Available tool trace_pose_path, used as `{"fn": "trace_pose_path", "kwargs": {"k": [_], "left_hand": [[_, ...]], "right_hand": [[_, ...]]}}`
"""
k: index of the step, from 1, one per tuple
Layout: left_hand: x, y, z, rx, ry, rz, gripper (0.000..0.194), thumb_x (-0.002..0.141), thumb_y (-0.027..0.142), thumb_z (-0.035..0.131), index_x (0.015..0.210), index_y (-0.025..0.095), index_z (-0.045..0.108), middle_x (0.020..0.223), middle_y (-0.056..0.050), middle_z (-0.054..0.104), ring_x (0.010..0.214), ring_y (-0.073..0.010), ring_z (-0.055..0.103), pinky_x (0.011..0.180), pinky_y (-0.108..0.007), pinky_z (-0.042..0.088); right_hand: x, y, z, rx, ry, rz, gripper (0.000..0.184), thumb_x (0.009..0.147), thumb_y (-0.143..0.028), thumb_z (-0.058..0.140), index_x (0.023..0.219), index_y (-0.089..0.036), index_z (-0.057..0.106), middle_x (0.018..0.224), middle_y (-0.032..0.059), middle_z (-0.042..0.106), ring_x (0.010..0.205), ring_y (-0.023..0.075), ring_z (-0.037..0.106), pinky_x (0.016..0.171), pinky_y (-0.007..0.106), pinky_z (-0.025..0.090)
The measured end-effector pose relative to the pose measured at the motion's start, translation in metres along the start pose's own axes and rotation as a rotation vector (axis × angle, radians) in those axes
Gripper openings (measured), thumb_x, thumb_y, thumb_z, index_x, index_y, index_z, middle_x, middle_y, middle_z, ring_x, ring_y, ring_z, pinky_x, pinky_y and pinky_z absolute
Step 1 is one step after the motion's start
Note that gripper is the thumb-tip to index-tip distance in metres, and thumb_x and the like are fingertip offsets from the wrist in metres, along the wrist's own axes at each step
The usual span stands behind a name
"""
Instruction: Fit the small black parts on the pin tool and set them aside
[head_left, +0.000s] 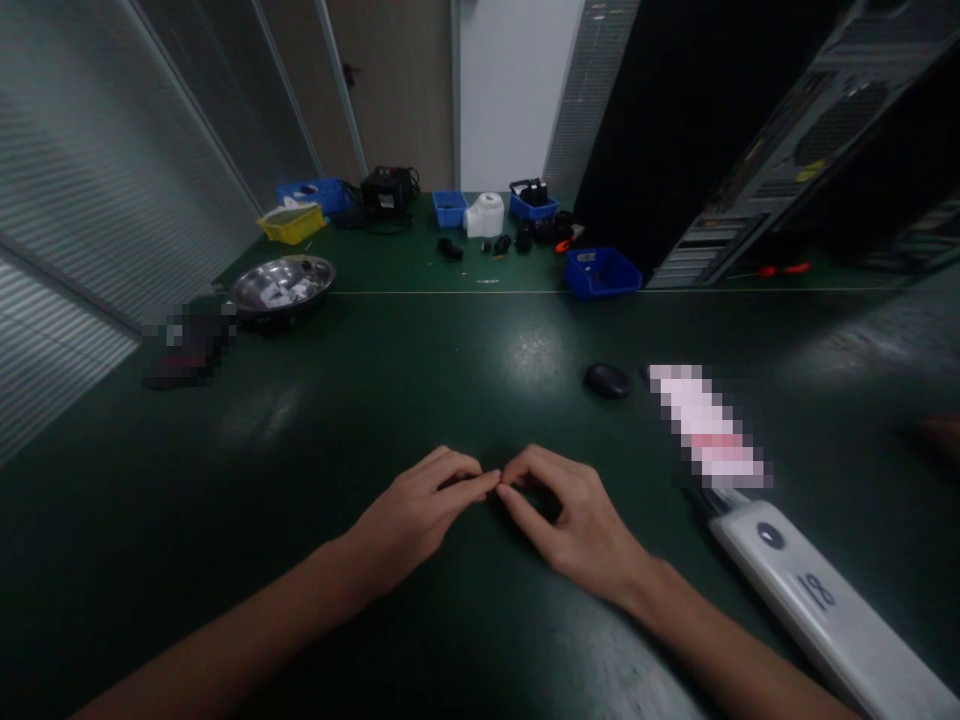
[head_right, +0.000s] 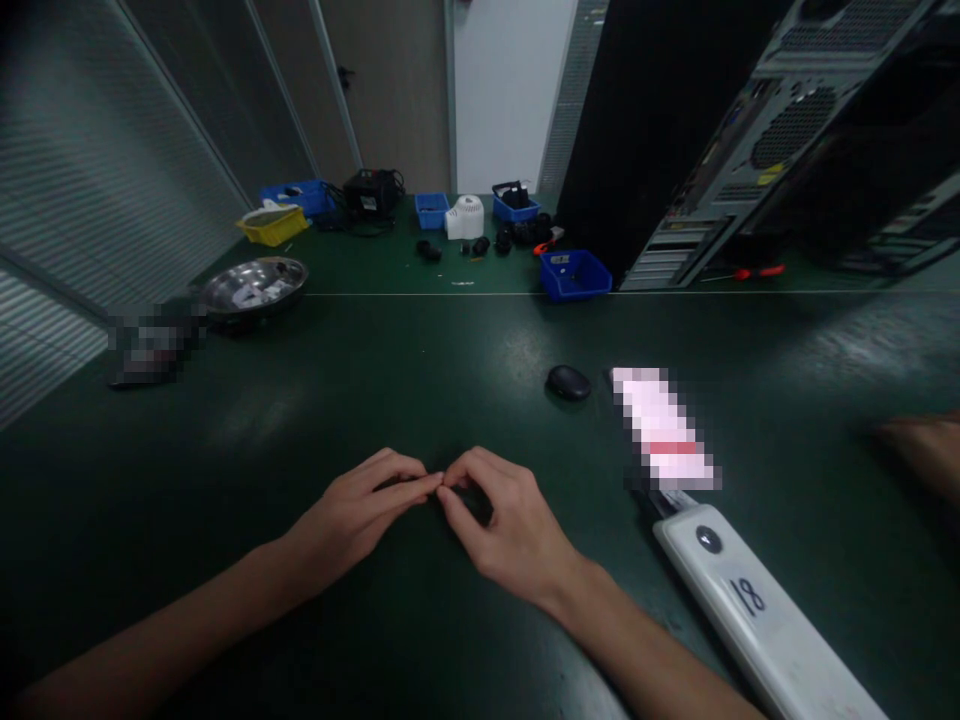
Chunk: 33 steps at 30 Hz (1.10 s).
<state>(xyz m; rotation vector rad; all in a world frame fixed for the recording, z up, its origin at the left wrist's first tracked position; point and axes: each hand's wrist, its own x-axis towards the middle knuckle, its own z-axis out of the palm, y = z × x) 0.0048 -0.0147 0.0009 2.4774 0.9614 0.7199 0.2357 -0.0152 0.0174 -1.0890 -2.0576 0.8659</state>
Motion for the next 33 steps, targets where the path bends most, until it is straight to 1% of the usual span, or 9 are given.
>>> {"fn": "trace_pose_path", "kwargs": {"k": [3, 7, 10, 13, 20, 24, 27, 30, 33], "left_hand": [[-0.001, -0.002, 0.001, -0.067, 0.035, -0.020, 0.048, 0.096, 0.008, 0.052, 0.138, 0.030, 0.055, 0.117, -0.003, 0.064, 0.106, -0.0107, 0.060, 0.090, -0.024, 0.056], [-0.003, -0.003, 0.001, -0.048, 0.009, -0.028, 0.054, 0.096, 0.005, 0.048, 0.143, 0.032, 0.051, 0.121, -0.003, 0.062, 0.109, -0.0109, 0.058, 0.092, -0.024, 0.055], [-0.004, -0.004, 0.000, 0.019, -0.007, -0.036, 0.059, 0.096, 0.002, 0.045, 0.147, 0.030, 0.045, 0.124, -0.005, 0.061, 0.111, -0.0122, 0.057, 0.094, -0.027, 0.055], [-0.002, -0.007, -0.002, -0.008, -0.005, -0.092, 0.053, 0.098, 0.008, 0.045, 0.146, 0.031, 0.047, 0.121, -0.004, 0.061, 0.110, -0.0120, 0.057, 0.094, -0.028, 0.055], [0.001, -0.008, -0.003, -0.193, -0.060, -0.171, 0.041, 0.102, 0.019, 0.043, 0.139, 0.032, 0.055, 0.120, -0.003, 0.062, 0.111, -0.0112, 0.056, 0.095, -0.028, 0.050], [0.004, -0.009, -0.008, -0.371, -0.085, -0.229, 0.034, 0.102, 0.026, 0.046, 0.131, 0.031, 0.063, 0.114, -0.002, 0.064, 0.105, -0.0100, 0.059, 0.091, -0.025, 0.048], [0.007, -0.011, -0.014, -0.476, -0.125, -0.273, 0.029, 0.102, 0.029, 0.048, 0.121, 0.028, 0.069, 0.107, -0.002, 0.065, 0.099, -0.0097, 0.061, 0.087, -0.024, 0.048], [0.007, -0.011, -0.016, -0.534, -0.128, -0.268, 0.027, 0.101, 0.030, 0.050, 0.118, 0.028, 0.071, 0.104, -0.002, 0.066, 0.098, -0.0099, 0.062, 0.086, -0.023, 0.048], [0.005, -0.010, -0.015, -0.574, -0.095, -0.247, 0.028, 0.101, 0.028, 0.051, 0.121, 0.029, 0.070, 0.106, -0.002, 0.066, 0.094, -0.0091, 0.062, 0.083, -0.022, 0.049]], "right_hand": [[0.001, -0.002, -0.001, 0.046, 0.008, 0.075, 0.015, 0.099, -0.032, 0.057, 0.091, -0.021, 0.063, 0.080, -0.0002, 0.062, 0.071, 0.0141, 0.059, 0.065, 0.027, 0.045], [0.002, -0.002, -0.001, 0.073, -0.001, 0.118, 0.017, 0.100, -0.033, 0.057, 0.090, -0.021, 0.062, 0.079, -0.0012, 0.061, 0.071, 0.0135, 0.058, 0.064, 0.027, 0.044], [0.002, 0.000, -0.003, -0.003, 0.005, 0.066, 0.014, 0.100, -0.030, 0.056, 0.092, -0.021, 0.062, 0.084, 0.0001, 0.063, 0.074, 0.0137, 0.059, 0.068, 0.028, 0.045], [0.001, 0.002, -0.005, -0.094, -0.007, 0.001, 0.011, 0.100, -0.027, 0.054, 0.096, -0.020, 0.062, 0.090, 0.0019, 0.063, 0.078, 0.0143, 0.060, 0.069, 0.028, 0.045], [-0.003, 0.006, -0.005, -0.242, -0.067, -0.058, 0.013, 0.102, -0.028, 0.051, 0.101, -0.021, 0.062, 0.092, 0.0025, 0.062, 0.075, 0.0138, 0.059, 0.064, 0.028, 0.043], [-0.006, 0.002, -0.004, -0.417, -0.081, -0.168, 0.017, 0.105, -0.027, 0.048, 0.101, -0.020, 0.063, 0.093, 0.0029, 0.064, 0.077, 0.0138, 0.062, 0.061, 0.028, 0.040], [-0.009, 0.000, -0.003, -0.489, -0.058, -0.281, 0.019, 0.105, -0.024, 0.047, 0.098, -0.019, 0.064, 0.088, 0.0023, 0.064, 0.073, 0.0135, 0.062, 0.059, 0.030, 0.038], [-0.010, 0.000, -0.002, -0.431, -0.036, -0.292, 0.016, 0.104, -0.022, 0.050, 0.100, -0.019, 0.064, 0.088, 0.0026, 0.065, 0.074, 0.0135, 0.062, 0.059, 0.029, 0.039], [-0.010, 0.001, 0.002, -0.233, 0.005, -0.224, 0.010, 0.102, -0.023, 0.054, 0.102, -0.020, 0.064, 0.090, 0.0027, 0.065, 0.076, 0.0131, 0.062, 0.062, 0.027, 0.043]]}}
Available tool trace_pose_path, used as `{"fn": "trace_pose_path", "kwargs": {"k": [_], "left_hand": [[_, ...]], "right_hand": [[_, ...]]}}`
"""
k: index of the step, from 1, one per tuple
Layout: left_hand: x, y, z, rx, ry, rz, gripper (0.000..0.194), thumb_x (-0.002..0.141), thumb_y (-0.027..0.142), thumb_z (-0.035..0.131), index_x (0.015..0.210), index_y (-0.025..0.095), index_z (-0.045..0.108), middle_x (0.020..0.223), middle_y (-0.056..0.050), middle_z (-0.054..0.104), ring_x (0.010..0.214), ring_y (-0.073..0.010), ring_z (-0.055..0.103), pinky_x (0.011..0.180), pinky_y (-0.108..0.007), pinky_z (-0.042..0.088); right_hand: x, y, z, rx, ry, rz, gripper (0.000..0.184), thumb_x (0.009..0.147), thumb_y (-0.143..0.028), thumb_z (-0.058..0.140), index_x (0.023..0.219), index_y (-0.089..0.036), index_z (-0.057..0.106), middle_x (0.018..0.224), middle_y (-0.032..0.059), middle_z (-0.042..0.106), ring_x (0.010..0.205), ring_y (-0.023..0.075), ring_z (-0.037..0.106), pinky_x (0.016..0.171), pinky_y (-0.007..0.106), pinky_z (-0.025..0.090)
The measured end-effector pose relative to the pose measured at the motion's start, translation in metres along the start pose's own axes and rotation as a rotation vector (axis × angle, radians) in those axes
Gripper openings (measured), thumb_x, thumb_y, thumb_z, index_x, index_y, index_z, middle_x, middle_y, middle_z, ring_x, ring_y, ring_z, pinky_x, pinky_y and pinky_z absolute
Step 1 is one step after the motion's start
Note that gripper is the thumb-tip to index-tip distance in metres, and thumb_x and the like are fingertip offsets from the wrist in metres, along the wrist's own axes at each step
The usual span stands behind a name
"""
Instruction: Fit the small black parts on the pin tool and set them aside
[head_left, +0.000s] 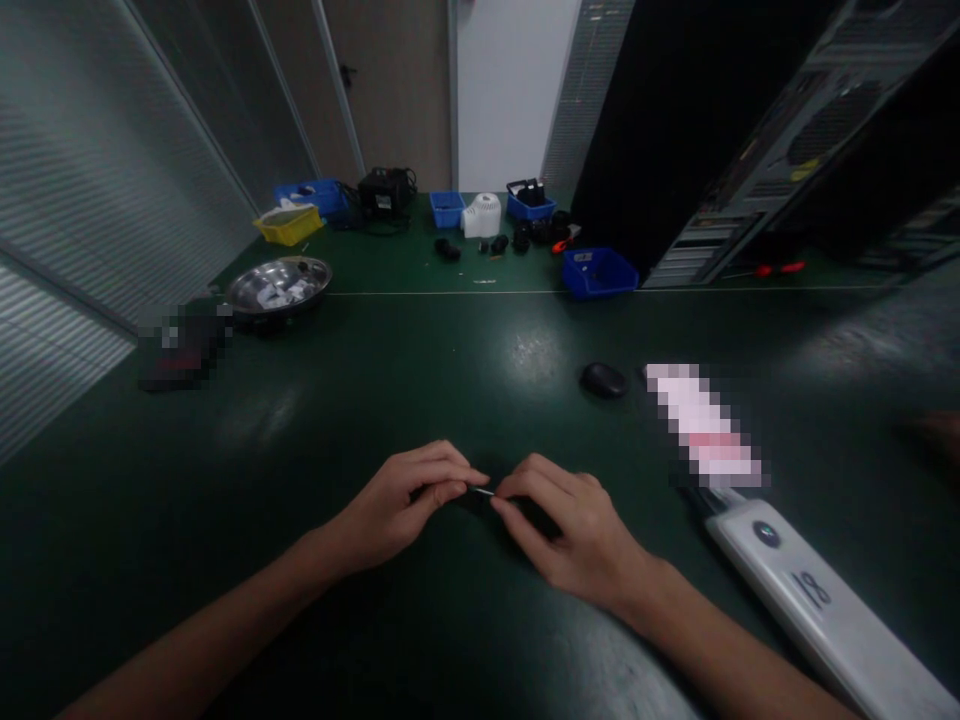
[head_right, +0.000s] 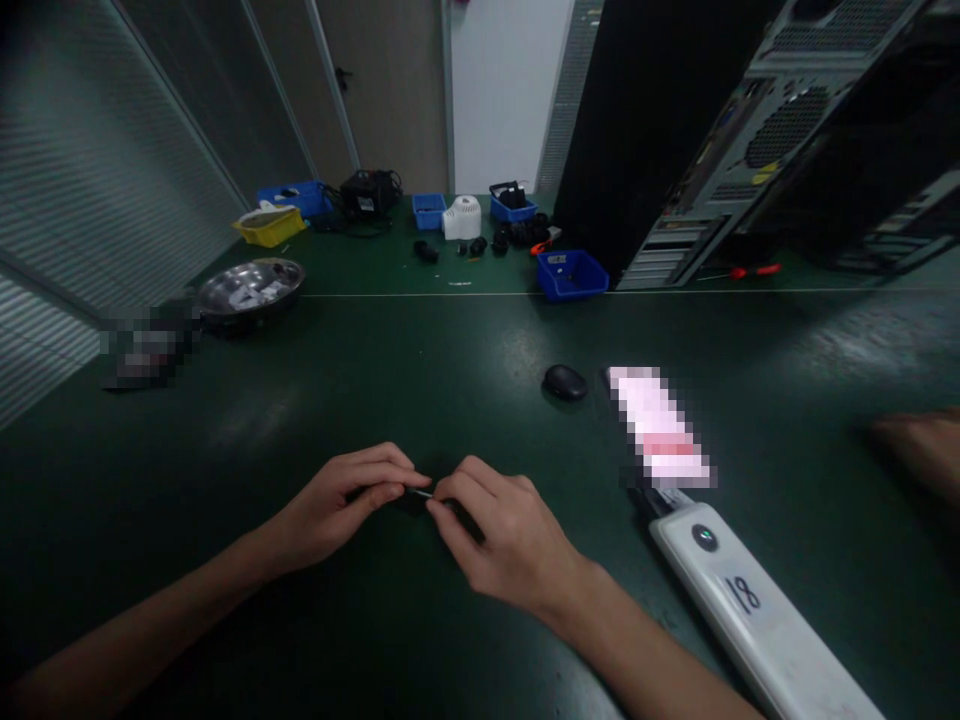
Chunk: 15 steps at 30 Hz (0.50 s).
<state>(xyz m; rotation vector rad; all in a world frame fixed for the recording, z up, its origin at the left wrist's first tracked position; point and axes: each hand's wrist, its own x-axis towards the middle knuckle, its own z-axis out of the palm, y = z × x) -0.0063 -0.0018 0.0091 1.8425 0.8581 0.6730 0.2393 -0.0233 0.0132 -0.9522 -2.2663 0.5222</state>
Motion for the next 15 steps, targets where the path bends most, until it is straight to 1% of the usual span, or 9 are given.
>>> {"fn": "trace_pose_path", "kwargs": {"k": [3, 4, 5, 7, 9, 12, 15], "left_hand": [[-0.0025, -0.0007, 0.0043, -0.033, 0.016, 0.015, 0.031, 0.101, 0.026, 0.049, 0.125, 0.031, 0.068, 0.108, -0.002, 0.063, 0.078, -0.0054, 0.059, 0.071, -0.020, 0.050], [-0.0033, -0.0008, 0.0056, -0.025, 0.026, 0.022, 0.032, 0.101, 0.025, 0.048, 0.126, 0.032, 0.067, 0.109, -0.002, 0.063, 0.076, -0.0050, 0.058, 0.070, -0.019, 0.050], [-0.0039, -0.0010, 0.0067, 0.000, 0.039, 0.036, 0.033, 0.101, 0.024, 0.048, 0.128, 0.033, 0.066, 0.110, -0.002, 0.062, 0.079, -0.0053, 0.059, 0.072, -0.019, 0.051], [-0.0050, -0.0015, 0.0083, 0.092, 0.064, 0.074, 0.035, 0.100, 0.022, 0.050, 0.131, 0.034, 0.063, 0.113, -0.002, 0.062, 0.094, -0.0073, 0.061, 0.083, -0.020, 0.052], [-0.0057, -0.0027, 0.0091, 0.195, 0.076, 0.115, 0.038, 0.100, 0.022, 0.052, 0.134, 0.035, 0.060, 0.117, -0.001, 0.062, 0.106, -0.0086, 0.060, 0.092, -0.022, 0.051], [-0.0055, -0.0043, 0.0095, 0.342, 0.062, 0.112, 0.044, 0.101, 0.023, 0.050, 0.142, 0.037, 0.050, 0.124, -0.001, 0.059, 0.112, -0.0089, 0.058, 0.097, -0.023, 0.051], [-0.0031, -0.0038, 0.0086, 0.531, 0.004, 0.067, 0.052, 0.102, 0.023, 0.045, 0.151, 0.038, 0.037, 0.128, -0.003, 0.056, 0.113, -0.0122, 0.056, 0.098, -0.029, 0.052]], "right_hand": [[0.0010, -0.0005, 0.0035, 0.143, 0.054, 0.030, 0.006, 0.100, -0.022, 0.058, 0.103, -0.020, 0.063, 0.091, 0.0024, 0.065, 0.079, 0.0127, 0.062, 0.066, 0.026, 0.047], [0.0012, -0.0008, 0.0042, 0.159, 0.066, 0.036, 0.006, 0.100, -0.021, 0.058, 0.103, -0.020, 0.063, 0.091, 0.0023, 0.066, 0.080, 0.0126, 0.063, 0.068, 0.026, 0.047], [0.0012, -0.0010, 0.0046, 0.163, 0.073, 0.043, 0.005, 0.100, -0.021, 0.059, 0.103, -0.020, 0.063, 0.091, 0.0022, 0.066, 0.081, 0.0127, 0.063, 0.069, 0.026, 0.048], [0.0009, -0.0009, 0.0048, 0.147, 0.080, 0.054, 0.005, 0.100, -0.021, 0.059, 0.103, -0.020, 0.063, 0.091, 0.0022, 0.066, 0.081, 0.0128, 0.063, 0.070, 0.026, 0.049], [0.0006, 0.0001, 0.0041, 0.112, 0.069, 0.054, 0.006, 0.101, -0.022, 0.058, 0.104, -0.020, 0.064, 0.092, 0.0025, 0.066, 0.081, 0.0130, 0.064, 0.070, 0.026, 0.049], [0.0010, 0.0030, 0.0016, 0.039, 0.049, 0.052, 0.009, 0.102, -0.023, 0.056, 0.105, -0.020, 0.064, 0.095, 0.0033, 0.066, 0.083, 0.0136, 0.064, 0.069, 0.026, 0.049], [0.0029, 0.0062, -0.0017, -0.018, 0.048, 0.084, 0.013, 0.103, -0.025, 0.053, 0.103, -0.019, 0.064, 0.094, 0.0039, 0.065, 0.081, 0.0141, 0.064, 0.069, 0.026, 0.049]]}}
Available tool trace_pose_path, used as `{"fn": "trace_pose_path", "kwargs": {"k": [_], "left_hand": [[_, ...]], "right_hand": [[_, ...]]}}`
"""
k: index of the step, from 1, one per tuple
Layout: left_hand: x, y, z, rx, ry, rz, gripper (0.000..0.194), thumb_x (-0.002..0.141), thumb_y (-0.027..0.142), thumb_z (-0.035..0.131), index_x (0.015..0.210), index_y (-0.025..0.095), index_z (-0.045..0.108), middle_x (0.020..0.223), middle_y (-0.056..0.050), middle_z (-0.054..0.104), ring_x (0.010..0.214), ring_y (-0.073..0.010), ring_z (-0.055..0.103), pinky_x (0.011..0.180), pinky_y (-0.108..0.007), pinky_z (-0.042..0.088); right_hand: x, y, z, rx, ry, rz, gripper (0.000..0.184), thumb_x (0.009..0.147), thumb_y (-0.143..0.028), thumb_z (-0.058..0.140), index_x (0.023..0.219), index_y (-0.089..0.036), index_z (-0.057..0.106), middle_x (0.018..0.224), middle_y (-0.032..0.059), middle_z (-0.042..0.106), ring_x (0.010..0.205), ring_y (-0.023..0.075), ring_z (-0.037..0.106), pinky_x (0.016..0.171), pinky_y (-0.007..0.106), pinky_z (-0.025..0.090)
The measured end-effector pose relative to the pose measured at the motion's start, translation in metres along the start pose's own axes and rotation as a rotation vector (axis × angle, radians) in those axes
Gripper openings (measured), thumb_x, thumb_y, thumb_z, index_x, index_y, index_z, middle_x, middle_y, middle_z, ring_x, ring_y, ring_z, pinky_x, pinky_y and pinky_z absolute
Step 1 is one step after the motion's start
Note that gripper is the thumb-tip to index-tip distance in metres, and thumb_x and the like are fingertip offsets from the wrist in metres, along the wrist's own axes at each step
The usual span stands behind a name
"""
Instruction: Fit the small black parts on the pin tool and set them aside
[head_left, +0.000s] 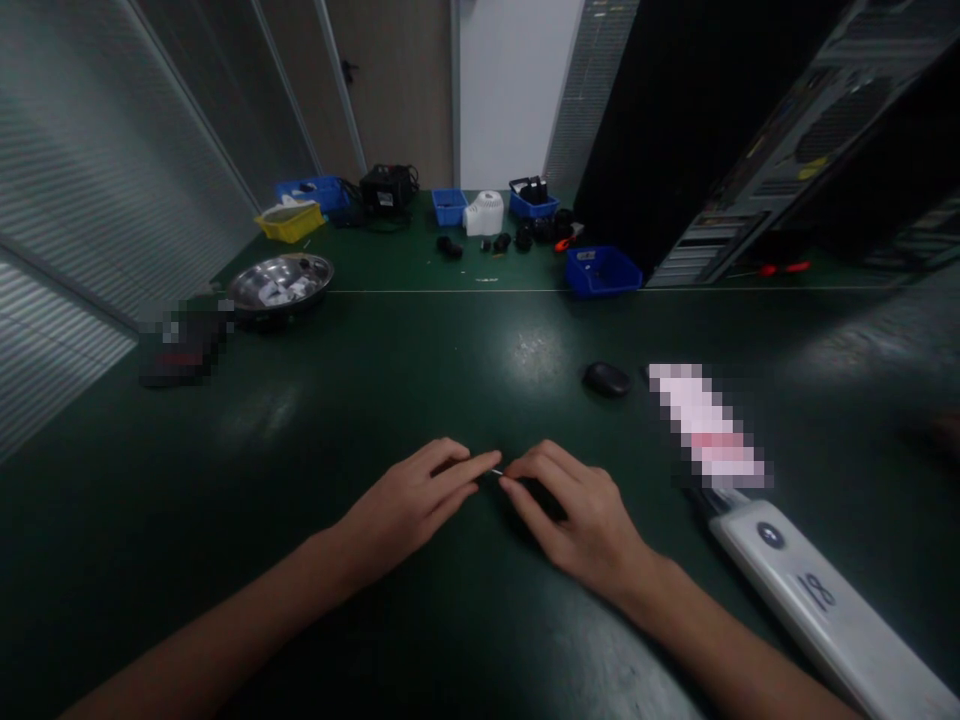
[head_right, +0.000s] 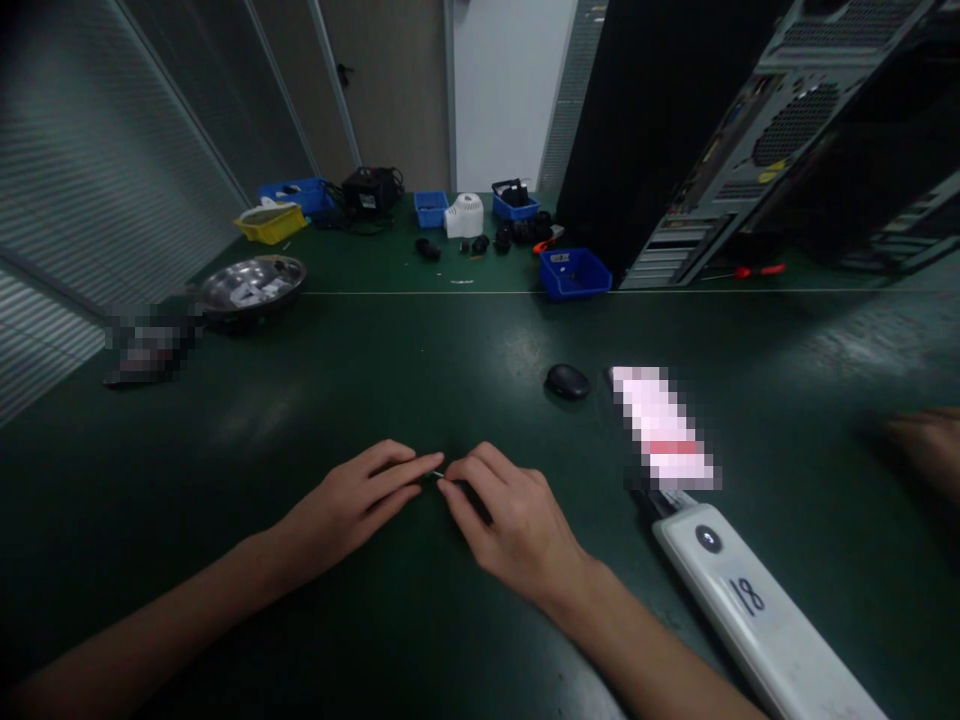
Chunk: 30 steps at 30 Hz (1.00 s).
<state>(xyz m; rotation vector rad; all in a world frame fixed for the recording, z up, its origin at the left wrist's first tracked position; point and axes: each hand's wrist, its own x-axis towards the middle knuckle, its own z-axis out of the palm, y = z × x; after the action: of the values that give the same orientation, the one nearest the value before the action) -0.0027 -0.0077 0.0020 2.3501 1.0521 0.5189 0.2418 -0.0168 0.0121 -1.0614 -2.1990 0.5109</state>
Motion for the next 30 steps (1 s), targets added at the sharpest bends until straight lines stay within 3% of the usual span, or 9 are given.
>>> {"fn": "trace_pose_path", "kwargs": {"k": [4, 8, 13, 17, 20, 26, 30], "left_hand": [[0.005, 0.001, -0.002, 0.219, -0.077, -0.019, 0.060, 0.100, 0.018, 0.042, 0.156, 0.037, 0.028, 0.120, -0.005, 0.057, 0.106, -0.0179, 0.054, 0.092, -0.037, 0.052], [0.008, 0.003, -0.002, 0.306, -0.129, -0.022, 0.063, 0.097, 0.016, 0.045, 0.155, 0.035, 0.031, 0.114, -0.007, 0.056, 0.101, -0.0207, 0.052, 0.088, -0.040, 0.051], [0.005, 0.006, -0.009, 0.193, -0.119, -0.038, 0.055, 0.101, 0.021, 0.039, 0.155, 0.033, 0.031, 0.124, -0.007, 0.058, 0.110, -0.0203, 0.052, 0.098, -0.043, 0.048], [0.003, 0.000, -0.020, 0.050, -0.106, -0.059, 0.039, 0.103, 0.029, 0.041, 0.141, 0.030, 0.049, 0.130, -0.004, 0.060, 0.118, -0.0164, 0.053, 0.106, -0.040, 0.045], [0.003, -0.003, -0.021, 0.015, -0.093, -0.069, 0.032, 0.103, 0.030, 0.043, 0.132, 0.031, 0.057, 0.127, -0.001, 0.062, 0.117, -0.0145, 0.054, 0.105, -0.037, 0.046], [0.010, 0.009, -0.011, 0.016, -0.079, -0.034, 0.031, 0.103, 0.031, 0.044, 0.131, 0.029, 0.058, 0.126, -0.001, 0.065, 0.117, -0.0153, 0.056, 0.106, -0.040, 0.047], [0.011, 0.003, -0.020, 0.049, -0.007, -0.038, 0.030, 0.102, 0.027, 0.045, 0.127, 0.026, 0.061, 0.122, -0.004, 0.066, 0.113, -0.0176, 0.058, 0.101, -0.041, 0.050]], "right_hand": [[0.003, 0.004, -0.001, -0.052, -0.060, 0.079, 0.019, 0.105, -0.029, 0.049, 0.101, -0.019, 0.065, 0.093, 0.0037, 0.064, 0.077, 0.0141, 0.062, 0.068, 0.027, 0.048], [0.003, 0.007, 0.001, -0.179, -0.140, 0.133, 0.020, 0.105, -0.031, 0.048, 0.102, -0.021, 0.065, 0.096, 0.0029, 0.064, 0.075, 0.0144, 0.062, 0.065, 0.028, 0.045], [0.004, 0.008, -0.002, -0.251, -0.152, 0.189, 0.019, 0.104, -0.035, 0.048, 0.101, -0.024, 0.064, 0.097, 0.0010, 0.063, 0.075, 0.0139, 0.062, 0.064, 0.027, 0.042], [0.005, 0.007, -0.005, -0.280, -0.129, 0.227, 0.021, 0.103, -0.036, 0.048, 0.098, -0.024, 0.064, 0.096, 0.0005, 0.063, 0.074, 0.0136, 0.062, 0.063, 0.027, 0.040], [0.004, 0.007, -0.004, -0.301, -0.115, 0.240, 0.021, 0.103, -0.037, 0.049, 0.096, -0.025, 0.065, 0.095, 0.0005, 0.064, 0.073, 0.0139, 0.062, 0.061, 0.027, 0.039], [0.004, 0.007, -0.003, -0.321, -0.076, 0.258, 0.020, 0.102, -0.036, 0.050, 0.095, -0.024, 0.064, 0.094, 0.0001, 0.064, 0.070, 0.0137, 0.061, 0.061, 0.028, 0.038], [0.005, 0.005, -0.006, -0.321, -0.076, 0.251, 0.019, 0.101, -0.035, 0.051, 0.094, -0.024, 0.064, 0.094, 0.0004, 0.064, 0.069, 0.0139, 0.060, 0.060, 0.028, 0.037]]}}
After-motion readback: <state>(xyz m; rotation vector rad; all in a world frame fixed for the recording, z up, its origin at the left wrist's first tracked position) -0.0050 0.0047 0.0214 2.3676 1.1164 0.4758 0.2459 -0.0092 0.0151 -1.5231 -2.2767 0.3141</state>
